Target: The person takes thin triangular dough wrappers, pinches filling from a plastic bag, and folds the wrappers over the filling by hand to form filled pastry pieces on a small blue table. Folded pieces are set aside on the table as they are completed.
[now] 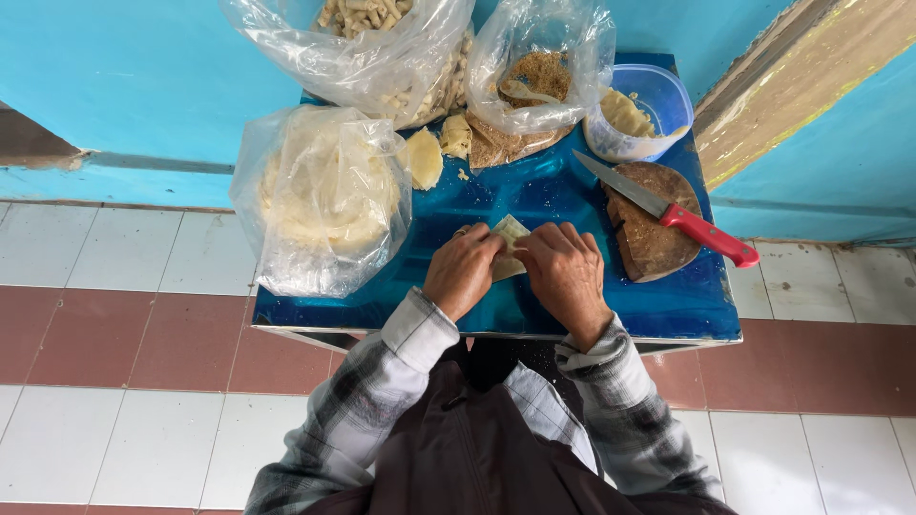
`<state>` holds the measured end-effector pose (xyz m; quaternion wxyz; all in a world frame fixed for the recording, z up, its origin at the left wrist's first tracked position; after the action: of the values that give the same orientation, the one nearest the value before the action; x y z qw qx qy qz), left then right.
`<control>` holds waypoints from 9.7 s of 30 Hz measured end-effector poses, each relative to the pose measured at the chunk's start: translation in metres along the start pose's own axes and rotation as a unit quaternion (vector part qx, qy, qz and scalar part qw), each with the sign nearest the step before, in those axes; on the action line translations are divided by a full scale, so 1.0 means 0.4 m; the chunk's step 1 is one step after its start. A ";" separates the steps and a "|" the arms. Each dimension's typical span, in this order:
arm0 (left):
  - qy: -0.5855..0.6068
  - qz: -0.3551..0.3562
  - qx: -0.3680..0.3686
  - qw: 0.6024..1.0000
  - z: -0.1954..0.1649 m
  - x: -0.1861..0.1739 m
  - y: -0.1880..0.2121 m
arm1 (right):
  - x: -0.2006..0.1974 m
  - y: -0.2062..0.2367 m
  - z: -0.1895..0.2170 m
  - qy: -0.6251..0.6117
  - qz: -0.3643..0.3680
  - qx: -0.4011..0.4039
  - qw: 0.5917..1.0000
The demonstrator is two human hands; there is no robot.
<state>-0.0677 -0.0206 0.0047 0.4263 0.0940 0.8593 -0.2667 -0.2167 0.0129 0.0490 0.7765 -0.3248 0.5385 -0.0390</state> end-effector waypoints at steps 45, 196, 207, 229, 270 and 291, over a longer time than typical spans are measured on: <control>0.070 -0.183 -0.019 0.980 0.007 -0.159 0.173 | -0.179 -0.521 0.212 -0.034 -0.198 -0.218 0.955; -0.045 -0.067 0.098 0.992 -0.031 -0.061 0.104 | 0.029 -0.024 -0.030 0.009 0.023 -0.126 0.992; -0.041 -0.068 0.098 0.992 -0.029 -0.066 0.106 | 0.038 -0.014 -0.061 0.060 0.077 -0.142 0.985; -0.033 -0.057 0.108 0.992 -0.029 -0.078 0.100 | -0.047 -0.145 -0.161 0.082 -0.006 -0.101 0.992; 0.044 -0.031 0.099 0.994 0.027 0.019 0.122 | 0.251 -0.609 -0.439 0.179 0.389 0.118 0.896; 0.056 0.005 0.074 0.996 0.038 0.041 0.139 | 0.172 -0.545 -0.439 0.057 0.169 -0.033 0.983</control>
<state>-0.0458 0.0169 -0.0366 0.3710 0.1440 0.8590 -0.3220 -0.2762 -0.2677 0.0756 0.7289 -0.2523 0.6298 0.0920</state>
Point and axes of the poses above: each hand's wrist, its own y-axis away from the middle knuckle, its own x-axis out of the palm, z = x × y, the point moved 4 cm from there along -y, towards the middle knuckle, and after that the axes turned 3 degrees about -y, right-handed, at the moved point
